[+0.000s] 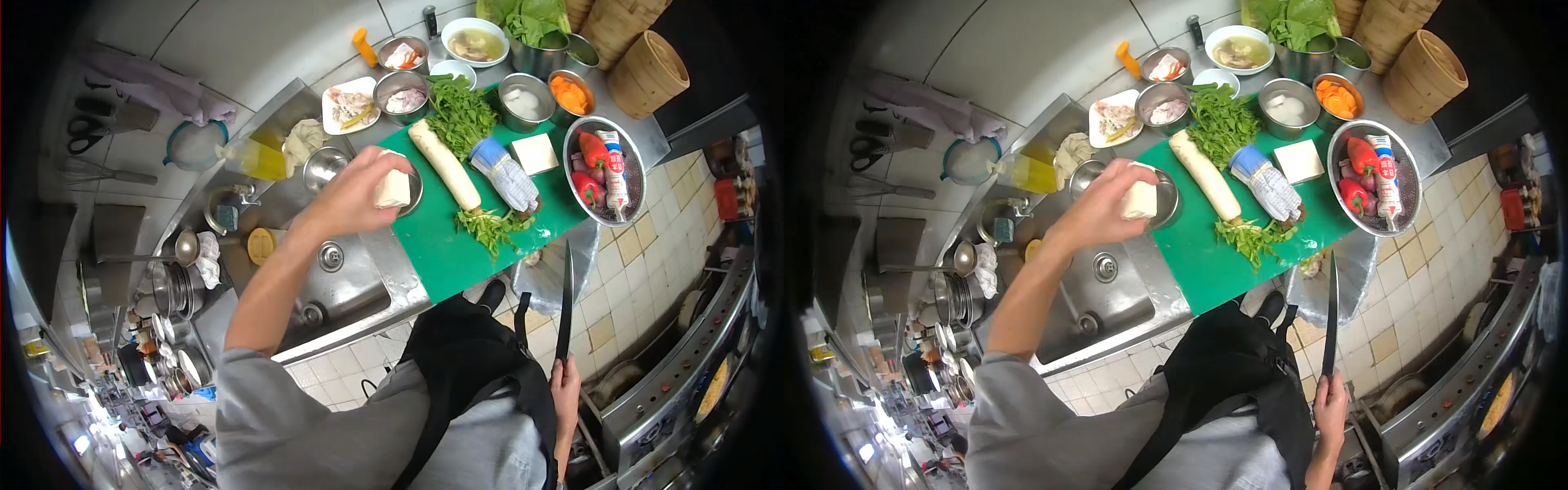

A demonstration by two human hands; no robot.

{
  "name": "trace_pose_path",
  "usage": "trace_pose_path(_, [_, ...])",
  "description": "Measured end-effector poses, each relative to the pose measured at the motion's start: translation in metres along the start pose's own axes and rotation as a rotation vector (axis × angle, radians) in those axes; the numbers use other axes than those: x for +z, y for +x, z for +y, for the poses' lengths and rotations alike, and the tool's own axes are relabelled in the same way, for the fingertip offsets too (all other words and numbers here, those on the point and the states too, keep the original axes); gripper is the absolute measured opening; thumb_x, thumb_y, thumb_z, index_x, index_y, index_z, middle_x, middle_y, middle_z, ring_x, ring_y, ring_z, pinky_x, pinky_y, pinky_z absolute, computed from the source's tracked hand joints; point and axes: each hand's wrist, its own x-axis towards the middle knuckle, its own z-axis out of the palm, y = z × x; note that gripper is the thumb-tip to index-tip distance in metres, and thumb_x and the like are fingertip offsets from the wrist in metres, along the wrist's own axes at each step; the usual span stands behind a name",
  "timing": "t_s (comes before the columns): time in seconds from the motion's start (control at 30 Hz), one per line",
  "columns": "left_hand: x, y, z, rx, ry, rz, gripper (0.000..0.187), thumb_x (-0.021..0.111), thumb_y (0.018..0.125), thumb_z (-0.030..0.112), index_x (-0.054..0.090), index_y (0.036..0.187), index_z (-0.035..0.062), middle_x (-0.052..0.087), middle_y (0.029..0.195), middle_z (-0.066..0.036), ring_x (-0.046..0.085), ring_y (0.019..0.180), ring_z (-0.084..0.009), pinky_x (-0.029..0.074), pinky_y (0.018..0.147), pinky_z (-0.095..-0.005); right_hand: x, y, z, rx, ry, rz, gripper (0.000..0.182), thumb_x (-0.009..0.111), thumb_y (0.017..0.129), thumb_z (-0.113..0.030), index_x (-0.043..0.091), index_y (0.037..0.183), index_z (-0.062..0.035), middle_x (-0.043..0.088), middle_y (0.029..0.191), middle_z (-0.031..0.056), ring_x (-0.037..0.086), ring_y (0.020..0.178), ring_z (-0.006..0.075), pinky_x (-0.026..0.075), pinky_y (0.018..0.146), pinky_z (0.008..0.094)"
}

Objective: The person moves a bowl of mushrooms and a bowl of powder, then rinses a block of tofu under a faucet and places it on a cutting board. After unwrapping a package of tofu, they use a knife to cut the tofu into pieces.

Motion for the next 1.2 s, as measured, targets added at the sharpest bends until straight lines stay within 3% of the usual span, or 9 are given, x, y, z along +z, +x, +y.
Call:
trace_pose_path(0.27, [0.018, 0.017, -0.022, -0.057, 0.234, -0.318, 0.06, 0.08, 0.075, 0.011, 0.059, 0.13, 0.0188, 0.056, 0.132, -0.013, 0.059, 0.125, -0.0383, 0.055, 0.099, -0.0504, 0.009, 0.004, -0.031, -0.003, -0.053, -0.008, 0.017, 0.054, 0.11, -0.012, 0.059, 0.122, -0.0011, 0.047, 0.07, -0.0013, 0.045, 0.061, 0.008, 0.038, 0.054, 0.0295])
trace_pose_path(0.33, [0.021, 0.018, -0.023, -0.053, 0.266, -0.31, 0.061, 0.082, 0.074, 0.012, 0.059, 0.13, 0.0187, 0.055, 0.133, -0.013, 0.059, 0.125, -0.0377, 0.056, 0.1, -0.0512, 0.01, 0.005, -0.038, -0.019, -0.068, 0.046, 0.016, 0.055, 0.107, -0.012, 0.062, 0.118, -0.0013, 0.051, 0.065, 0.013, 0.047, 0.056, 0.018, 0.041, 0.054, 0.0383])
trace_pose_path(0.4, [0.018, 0.021, -0.023, -0.069, 0.229, -0.359, 0.073, 0.086, 0.073, 0.014, 0.057, 0.139, 0.0194, 0.052, 0.141, -0.015, 0.056, 0.13, -0.0393, 0.055, 0.103, -0.0515, 0.012, 0.005, -0.035, 0.002, -0.066, 0.034, 0.016, 0.055, 0.108, -0.012, 0.062, 0.118, -0.001, 0.051, 0.064, 0.0129, 0.047, 0.057, 0.0177, 0.04, 0.054, 0.0382])
trace_pose_path(0.53, [-0.069, 0.003, 0.02, -0.063, 0.529, 0.024, 0.094, 0.085, 0.077, 0.007, 0.041, 0.161, 0.0137, 0.04, 0.162, -0.022, 0.044, 0.148, -0.0425, 0.047, 0.115, -0.048, 0.001, -0.001, -0.047, 0.028, -0.118, -0.002, 0.016, 0.055, 0.108, -0.011, 0.062, 0.117, -0.0005, 0.051, 0.064, 0.0115, 0.047, 0.057, 0.0163, 0.04, 0.054, 0.0368])
trace_pose_path(0.73, [-0.073, 0.013, 0.058, 0.057, 0.346, 0.509, 0.053, 0.08, 0.086, 0.004, 0.066, 0.138, 0.0065, 0.067, 0.138, -0.02, 0.069, 0.12, -0.0363, 0.056, 0.101, -0.041, -0.003, -0.008, -0.049, 0.022, -0.116, 0.083, 0.009, 0.057, 0.107, -0.009, 0.059, 0.11, -0.0006, 0.051, 0.062, 0.0084, 0.046, 0.056, 0.0127, 0.037, 0.051, 0.0345])
trace_pose_path(0.83, [-0.004, 0.063, 0.074, -0.007, 0.048, 0.292, 0.046, 0.076, 0.092, 0.019, 0.065, 0.135, 0.0058, 0.067, 0.134, -0.017, 0.066, 0.121, -0.0351, 0.055, 0.101, -0.0421, -0.006, -0.007, -0.047, 0.024, -0.136, 0.047, 0.011, 0.058, 0.105, -0.007, 0.06, 0.114, -0.0011, 0.051, 0.063, 0.0138, 0.048, 0.051, 0.019, 0.04, 0.051, 0.0355])
trace_pose_path(0.9, [0.046, 0.108, 0.075, 0.052, -0.06, 0.182, 0.059, 0.077, 0.091, 0.026, 0.058, 0.142, 0.0032, 0.064, 0.137, -0.021, 0.063, 0.126, -0.0389, 0.051, 0.105, -0.046, -0.001, -0.011, -0.057, -0.03, -0.107, 0.138, 0.012, 0.058, 0.107, -0.009, 0.055, 0.098, -0.0007, 0.05, 0.062, 0.0094, 0.045, 0.052, 0.016, 0.036, 0.05, 0.0355])
trace_pose_path(1.0, [0.121, 0.171, 0.064, 0.011, 0.029, 0.003, 0.08, 0.08, 0.087, 0.031, 0.043, 0.153, 0.0033, 0.06, 0.137, -0.025, 0.062, 0.125, -0.043, 0.051, 0.106, -0.0489, 0.001, -0.021, -0.058, -0.005, -0.059, 0.152, 0.022, 0.059, 0.105, -0.006, 0.061, 0.126, 0.0003, 0.053, 0.066, 0.0133, 0.052, 0.055, 0.0183, 0.042, 0.053, 0.0357])
trace_pose_path(1.2, [0.174, 0.235, 0.068, -0.115, 0.214, -0.267, 0.099, 0.088, 0.08, 0.036, 0.035, 0.159, 0.0097, 0.059, 0.134, -0.025, 0.061, 0.125, -0.045, 0.053, 0.104, -0.0531, 0.018, -0.06, -0.03, 0.181, 0.007, 0.236, 0.02, 0.06, 0.106, -0.008, 0.062, 0.124, -0.0001, 0.052, 0.065, 0.009, 0.047, 0.056, 0.0118, 0.041, 0.052, 0.0328])
